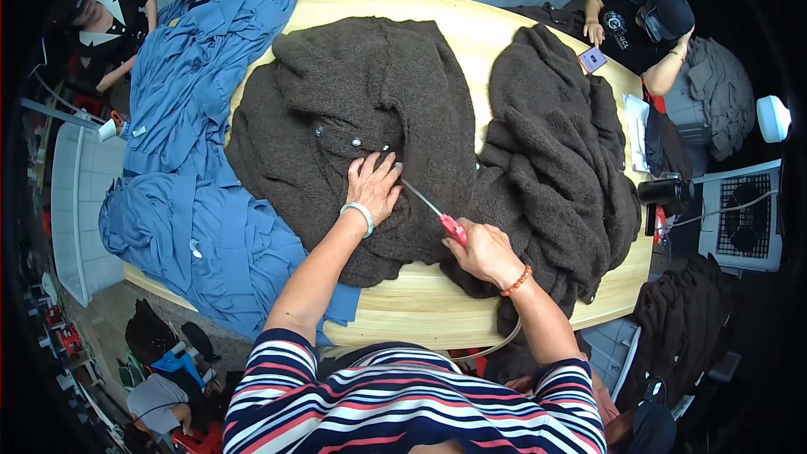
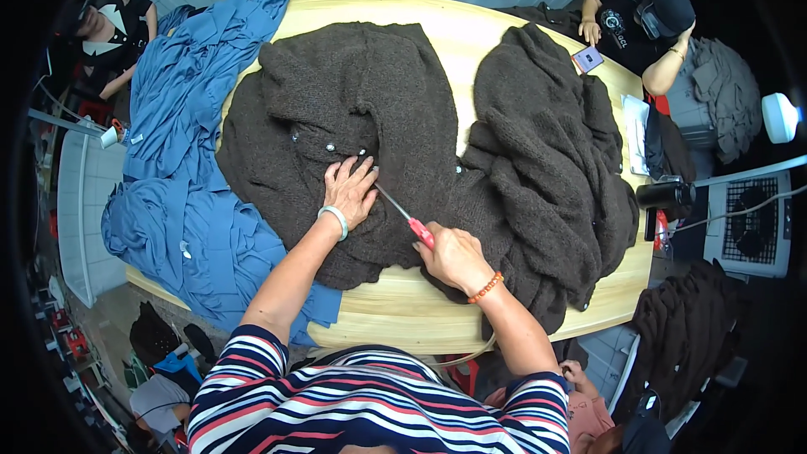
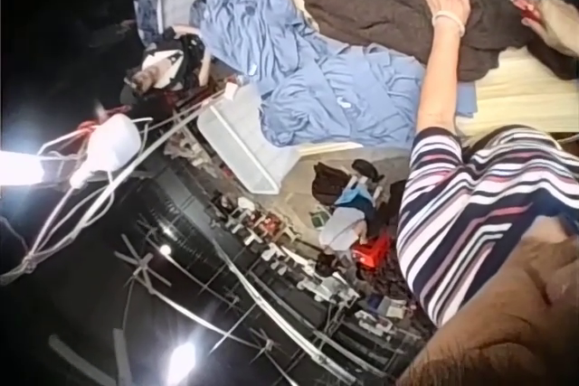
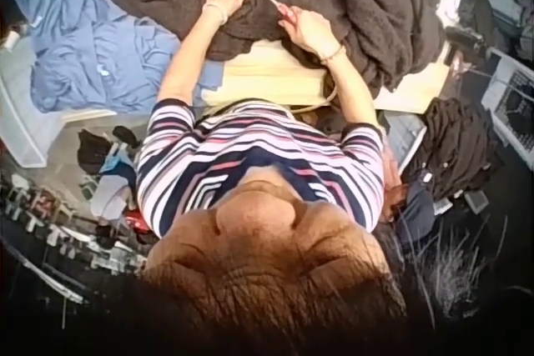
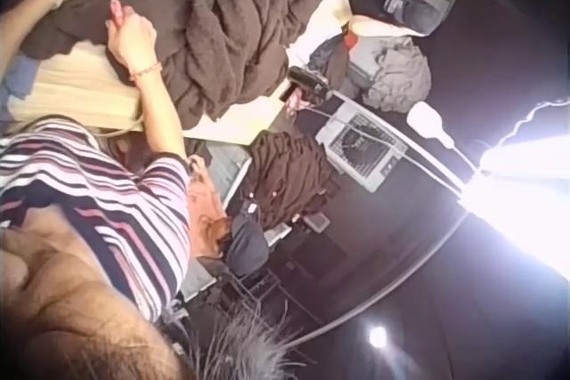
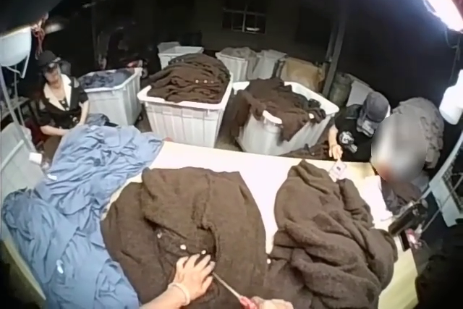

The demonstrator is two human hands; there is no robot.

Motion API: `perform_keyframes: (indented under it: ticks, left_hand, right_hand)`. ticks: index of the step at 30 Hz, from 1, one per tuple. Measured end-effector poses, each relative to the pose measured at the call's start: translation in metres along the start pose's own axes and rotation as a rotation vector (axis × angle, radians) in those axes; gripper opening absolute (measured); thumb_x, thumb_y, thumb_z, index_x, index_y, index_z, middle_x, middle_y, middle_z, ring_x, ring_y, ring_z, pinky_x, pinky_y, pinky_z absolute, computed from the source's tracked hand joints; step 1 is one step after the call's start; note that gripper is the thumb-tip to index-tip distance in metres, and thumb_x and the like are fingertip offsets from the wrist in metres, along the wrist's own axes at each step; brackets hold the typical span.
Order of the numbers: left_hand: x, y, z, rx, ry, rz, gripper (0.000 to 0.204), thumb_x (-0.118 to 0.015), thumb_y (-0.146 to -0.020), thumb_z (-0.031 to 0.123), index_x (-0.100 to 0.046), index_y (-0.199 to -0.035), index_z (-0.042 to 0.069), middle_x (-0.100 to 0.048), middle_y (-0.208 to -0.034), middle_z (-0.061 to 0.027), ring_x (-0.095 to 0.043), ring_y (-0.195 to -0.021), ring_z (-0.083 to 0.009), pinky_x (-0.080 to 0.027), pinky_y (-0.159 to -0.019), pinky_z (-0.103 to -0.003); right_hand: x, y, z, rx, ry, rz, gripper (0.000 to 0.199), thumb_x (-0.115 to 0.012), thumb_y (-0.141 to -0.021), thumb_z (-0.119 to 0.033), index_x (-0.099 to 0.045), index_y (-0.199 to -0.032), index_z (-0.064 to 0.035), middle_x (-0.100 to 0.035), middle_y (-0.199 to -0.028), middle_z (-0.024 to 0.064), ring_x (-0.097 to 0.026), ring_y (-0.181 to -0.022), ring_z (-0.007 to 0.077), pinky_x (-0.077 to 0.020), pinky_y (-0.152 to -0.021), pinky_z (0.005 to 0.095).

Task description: Cutting threads or fabric from a brown sweater and organizing fabric pieces on a factory table.

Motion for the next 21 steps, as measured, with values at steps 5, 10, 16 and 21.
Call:
perform_keyframes:
  ticks: [5, 10, 16, 21]
  left_hand:
    - [-0.003, 0.002, 0.001, -0.014, -0.008, 0.014, 0.043, -0.064, -0.083, 0.026, -0.059, -0.125, 0.013, -0.051, -0.138, -0.0063, -0.04, -0.129, -0.0314, -0.018, -0.111, -0.051]
    - [0.0, 0.004, 0.001, -0.036, 0.068, 0.108, 0.043, -0.069, -0.08, 0.018, -0.06, -0.122, 0.011, -0.056, -0.131, -0.0086, -0.048, -0.121, -0.0331, -0.027, -0.107, -0.05]
    - [0.021, -0.005, -0.016, 0.522, 1.037, 0.745, 0.046, -0.066, -0.085, -0.001, -0.045, -0.125, 0.003, -0.05, -0.095, -0.0087, -0.062, -0.083, -0.0166, -0.052, -0.065, -0.026]
    - [0.023, -0.016, -0.05, 0.63, 0.812, 0.605, 0.041, -0.067, -0.086, 0.005, -0.05, -0.123, 0.007, -0.05, -0.09, -0.0075, -0.059, -0.064, -0.0169, -0.051, -0.057, -0.029]
  right_hand:
    - [0.005, -0.024, -0.026, 0.065, -0.037, 0.065, 0.026, -0.062, -0.089, -0.028, -0.059, -0.1, -0.0047, -0.065, -0.076, 0.0231, -0.064, -0.079, 0.0429, -0.0509, -0.072, 0.0503]
    - [-0.004, -0.019, -0.017, 0.079, -0.113, 0.062, 0.026, -0.062, -0.09, -0.028, -0.056, -0.102, -0.0055, -0.064, -0.076, 0.0221, -0.063, -0.079, 0.0428, -0.0499, -0.071, 0.0498]
    - [-0.004, -0.014, -0.015, 0.065, -0.159, 0.098, 0.025, -0.061, -0.091, -0.026, -0.055, -0.104, -0.0054, -0.063, -0.075, 0.0212, -0.063, -0.078, 0.0429, -0.0487, -0.069, 0.0494]
    - [-0.001, -0.021, -0.029, 0.102, -0.15, 0.119, 0.025, -0.061, -0.091, -0.025, -0.055, -0.104, -0.0053, -0.063, -0.074, 0.0211, -0.062, -0.077, 0.0436, -0.049, -0.069, 0.0502]
Point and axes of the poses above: each hand's wrist, its own y-axis away from the middle knuckle, its own x-axis out of the back of the hand, z = x × y, the point moved 2 cm from there along -y, towards the middle knuckle
